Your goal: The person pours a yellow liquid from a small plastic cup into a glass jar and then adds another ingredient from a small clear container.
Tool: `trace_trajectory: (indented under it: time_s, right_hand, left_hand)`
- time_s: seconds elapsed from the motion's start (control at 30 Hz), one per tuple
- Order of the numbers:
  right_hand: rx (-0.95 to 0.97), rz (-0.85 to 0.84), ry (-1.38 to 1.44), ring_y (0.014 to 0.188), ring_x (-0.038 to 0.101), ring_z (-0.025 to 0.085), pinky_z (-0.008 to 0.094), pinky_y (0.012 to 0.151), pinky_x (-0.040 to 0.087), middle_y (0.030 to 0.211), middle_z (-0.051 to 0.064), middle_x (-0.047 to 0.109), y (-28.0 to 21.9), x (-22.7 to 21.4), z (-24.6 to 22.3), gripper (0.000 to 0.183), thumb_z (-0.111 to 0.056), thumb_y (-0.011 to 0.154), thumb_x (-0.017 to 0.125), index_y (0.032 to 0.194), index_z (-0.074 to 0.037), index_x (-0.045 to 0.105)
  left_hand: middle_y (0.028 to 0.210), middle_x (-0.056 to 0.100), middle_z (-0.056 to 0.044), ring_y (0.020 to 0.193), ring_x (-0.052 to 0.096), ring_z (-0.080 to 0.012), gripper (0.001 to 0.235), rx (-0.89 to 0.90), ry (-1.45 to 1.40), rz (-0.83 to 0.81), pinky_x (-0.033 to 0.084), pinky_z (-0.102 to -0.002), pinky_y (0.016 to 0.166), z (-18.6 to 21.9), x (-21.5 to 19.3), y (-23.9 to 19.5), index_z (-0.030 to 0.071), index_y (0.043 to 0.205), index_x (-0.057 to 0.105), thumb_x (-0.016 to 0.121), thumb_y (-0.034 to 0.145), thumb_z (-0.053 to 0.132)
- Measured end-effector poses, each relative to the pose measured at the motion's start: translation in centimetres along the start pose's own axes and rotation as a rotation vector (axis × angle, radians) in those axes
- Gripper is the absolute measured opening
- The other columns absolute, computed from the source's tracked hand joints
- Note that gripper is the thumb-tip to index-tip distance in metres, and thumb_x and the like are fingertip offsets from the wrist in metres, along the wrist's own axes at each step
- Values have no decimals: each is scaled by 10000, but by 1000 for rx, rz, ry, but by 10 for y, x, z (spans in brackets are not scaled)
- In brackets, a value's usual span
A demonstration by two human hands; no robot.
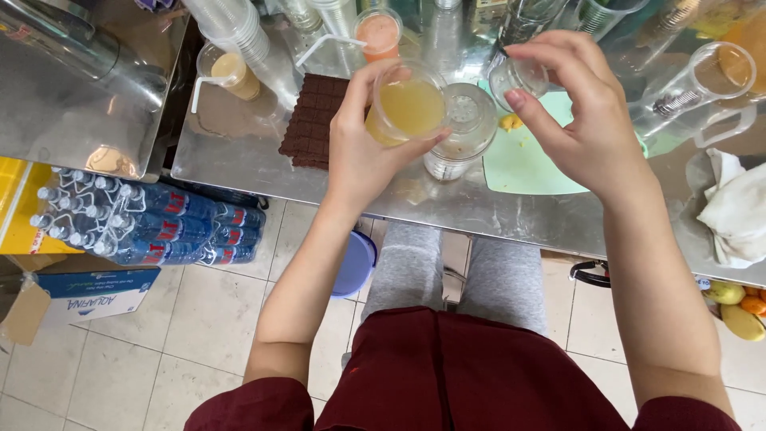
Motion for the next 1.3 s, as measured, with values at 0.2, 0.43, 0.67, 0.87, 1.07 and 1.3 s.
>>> trace_trajectory:
  time_s: [0.2,0.43,0.67,0.87,1.07,1.3]
  right_hand:
    - [23,30,18,1193,516,313,420,1012,447,1362,219,489,-6,-4,1,298,11,1137,638,1427,44,576]
    - [31,37,26,1267,502,325,415,1003,444,1361,215,495,-8,-4,3,310,10,1132,635,1435,47,580]
    - [26,47,25,1201,511,305,412,1002,436,1357,211,493,-9,-5,3,308,6,1136,643,1436,44,583]
    - [32,39,31,1210,511,307,416,1006,442,1354,203,493,-7,-6,0,308,-7,1139,637,1438,40,581]
    - [0,38,27,1148,526,310,433,1006,454,1357,213,491,-6,-5,1,318,2,1139,637,1444,53,565]
    - [26,22,51,1127,535,293,432,1009,461,1364,197,505,1,1,-4,350,-18,1119,647,1450,44,551]
  left_hand:
    - [1289,654,146,1251,662,-111,808,32,317,-29,359,-394,1006,-8,11,5,253,1327,487,1005,730,421]
    - [1231,639,158,1111,693,-105,744,39,416,-23,327,-369,944,-1,10,8,267,1292,516,989,738,416]
    - [1222,657,156,1087,706,-141,763,26,439,-16,328,-373,946,1,10,9,268,1299,518,990,722,431]
    - [1264,658,141,1129,701,-143,767,38,428,-18,327,-373,951,1,8,9,272,1312,513,996,734,417]
    - [1252,670,135,1134,701,-141,773,21,418,-18,328,-372,956,1,7,9,269,1313,521,990,719,426]
    - [1229,705,84,1140,700,-112,738,29,254,-11,404,-326,1009,1,4,11,243,1285,538,981,715,401]
Point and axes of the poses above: each hand's wrist, its own y-axis towards the middle knuckle, its own x-axis out of the palm, z = x × y, the point moved 1 cm from there along y, towards the middle knuckle
